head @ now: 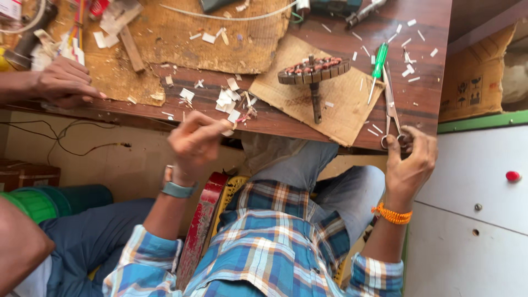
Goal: The person cuts small white insulating strips with scissors and inserts them into slots on a circular motor armature. They then use a green screwdriver to press the strips into place. The process repeats for multiple slots on the armature.
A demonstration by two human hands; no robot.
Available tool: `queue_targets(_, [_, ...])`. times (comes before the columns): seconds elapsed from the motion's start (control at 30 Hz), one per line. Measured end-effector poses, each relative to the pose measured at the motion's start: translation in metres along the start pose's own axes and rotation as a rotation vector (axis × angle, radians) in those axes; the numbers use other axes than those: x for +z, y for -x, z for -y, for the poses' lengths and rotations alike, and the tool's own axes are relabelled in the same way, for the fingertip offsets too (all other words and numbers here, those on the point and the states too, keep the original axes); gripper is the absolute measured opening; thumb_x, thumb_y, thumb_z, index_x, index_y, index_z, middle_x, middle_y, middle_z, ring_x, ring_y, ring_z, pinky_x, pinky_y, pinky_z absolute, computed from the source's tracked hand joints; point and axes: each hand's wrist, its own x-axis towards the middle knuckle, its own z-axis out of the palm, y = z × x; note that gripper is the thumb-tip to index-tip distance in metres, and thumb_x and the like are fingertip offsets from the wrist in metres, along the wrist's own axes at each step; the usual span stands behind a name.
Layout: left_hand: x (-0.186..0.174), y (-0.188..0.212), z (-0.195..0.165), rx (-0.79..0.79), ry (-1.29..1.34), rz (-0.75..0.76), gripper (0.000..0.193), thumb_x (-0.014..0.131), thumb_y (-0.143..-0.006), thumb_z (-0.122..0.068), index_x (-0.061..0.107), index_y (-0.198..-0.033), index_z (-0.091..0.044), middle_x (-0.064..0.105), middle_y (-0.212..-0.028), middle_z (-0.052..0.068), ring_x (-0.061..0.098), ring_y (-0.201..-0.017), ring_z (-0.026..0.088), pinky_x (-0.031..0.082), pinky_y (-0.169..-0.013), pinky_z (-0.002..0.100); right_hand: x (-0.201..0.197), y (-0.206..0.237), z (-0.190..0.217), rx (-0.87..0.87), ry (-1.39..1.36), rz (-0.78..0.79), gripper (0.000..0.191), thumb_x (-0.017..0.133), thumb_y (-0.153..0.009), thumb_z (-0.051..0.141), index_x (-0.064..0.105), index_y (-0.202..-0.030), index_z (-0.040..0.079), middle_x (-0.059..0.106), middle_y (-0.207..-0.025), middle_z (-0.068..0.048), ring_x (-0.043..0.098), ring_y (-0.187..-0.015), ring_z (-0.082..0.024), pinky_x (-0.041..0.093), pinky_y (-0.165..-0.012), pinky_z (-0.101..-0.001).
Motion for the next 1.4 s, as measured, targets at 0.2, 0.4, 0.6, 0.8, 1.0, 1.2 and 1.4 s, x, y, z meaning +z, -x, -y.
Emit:
queue_targets(0.2, [0.045, -0.014, -0.020, -0.092, 0.082, 0.166, 0.036, 0.070, -0.083, 0.011, 0.075, -0.111, -0.010, 0.075, -0.101, 0.008, 0.075, -0.090, 0.020, 0.061, -0.080, 0.028, -0.021, 0.010, 0.026, 0.119, 0.065, 0.122, 0.034, 0.081, -0.096, 0.019, 0.069, -0.127, 0.010, 0.071, -0.111, -0.014, 0.067, -0.097, -0.033, 0.053, -0.084, -0.0449])
queue_targets(0.4, [0.074, 0.000, -0.035, -0.601, 0.540, 0.315, 0.037, 0.067, -0.092, -0.001, 0.065, -0.127, -0.012, 0.077, -0.108, 0.003, 0.074, -0.100, 0.007, 0.062, -0.084, 0.022, -0.022, 0.014, 0.014, 0.554, -0.333, 0.393, 0.068, 0.074, -0.093, 0.010, 0.050, -0.156, 0.016, 0.073, -0.106, -0.015, 0.072, -0.087, -0.021, 0.058, -0.075, -0.0360])
queue_targets(0.6, [0.114, 0.001, -0.036, -0.717, 0.789, 0.514, 0.016, 0.070, -0.100, -0.008, 0.075, -0.114, -0.005, 0.076, -0.096, 0.002, 0.071, -0.077, 0.005, 0.051, -0.058, 0.020, -0.006, 0.053, -0.010, 0.634, -1.164, 0.347, 0.063, 0.072, -0.091, 0.003, 0.054, -0.152, 0.006, 0.068, -0.105, -0.007, 0.065, -0.088, -0.014, 0.057, -0.073, -0.0270])
queue_targets(0.8, [0.162, -0.013, -0.029, -0.457, 0.810, 0.480, 0.018, 0.076, -0.098, -0.009, 0.076, -0.115, -0.004, 0.077, -0.101, 0.002, 0.069, -0.091, 0.003, 0.057, -0.076, 0.021, 0.009, 0.104, 0.004, 0.670, -1.225, 0.627, 0.062, 0.081, -0.084, 0.023, 0.059, -0.136, -0.002, 0.067, -0.100, -0.006, 0.063, -0.083, -0.014, 0.054, -0.073, -0.0270])
queue_targets(1.0, [0.175, -0.037, -0.034, -0.620, 0.648, 0.506, 0.018, 0.078, -0.095, -0.019, 0.078, -0.102, -0.002, 0.071, -0.078, -0.003, 0.058, -0.066, 0.002, 0.046, -0.057, 0.020, -0.010, 0.108, 0.030, 0.587, -1.260, 0.976, 0.101, 0.093, -0.058, 0.050, 0.061, -0.136, -0.006, 0.064, -0.090, -0.002, 0.061, -0.078, -0.011, 0.050, -0.068, -0.0250])
queue_targets(1.2, [0.172, -0.039, -0.038, -0.662, 0.729, 0.471, 0.020, 0.077, -0.095, -0.020, 0.076, -0.099, -0.001, 0.068, -0.077, -0.004, 0.058, -0.067, 0.001, 0.047, -0.057, 0.019, -0.012, 0.100, 0.043, 0.582, -1.252, 0.991, 0.110, 0.091, -0.053, 0.060, 0.064, -0.133, -0.010, 0.060, -0.080, 0.001, 0.056, -0.071, -0.008, 0.044, -0.061, -0.0221])
queue_targets(1.4, [0.169, -0.038, -0.033, -0.647, 0.615, 0.444, 0.020, 0.077, -0.093, -0.021, 0.076, -0.097, -0.002, 0.070, -0.074, -0.003, 0.063, -0.064, 0.002, 0.053, -0.054, 0.020, -0.013, 0.093, 0.049, 0.579, -1.222, 0.945, 0.110, 0.091, -0.051, 0.061, 0.065, -0.130, -0.012, 0.058, -0.074, 0.002, 0.054, -0.065, -0.007, 0.042, -0.057, -0.0223])
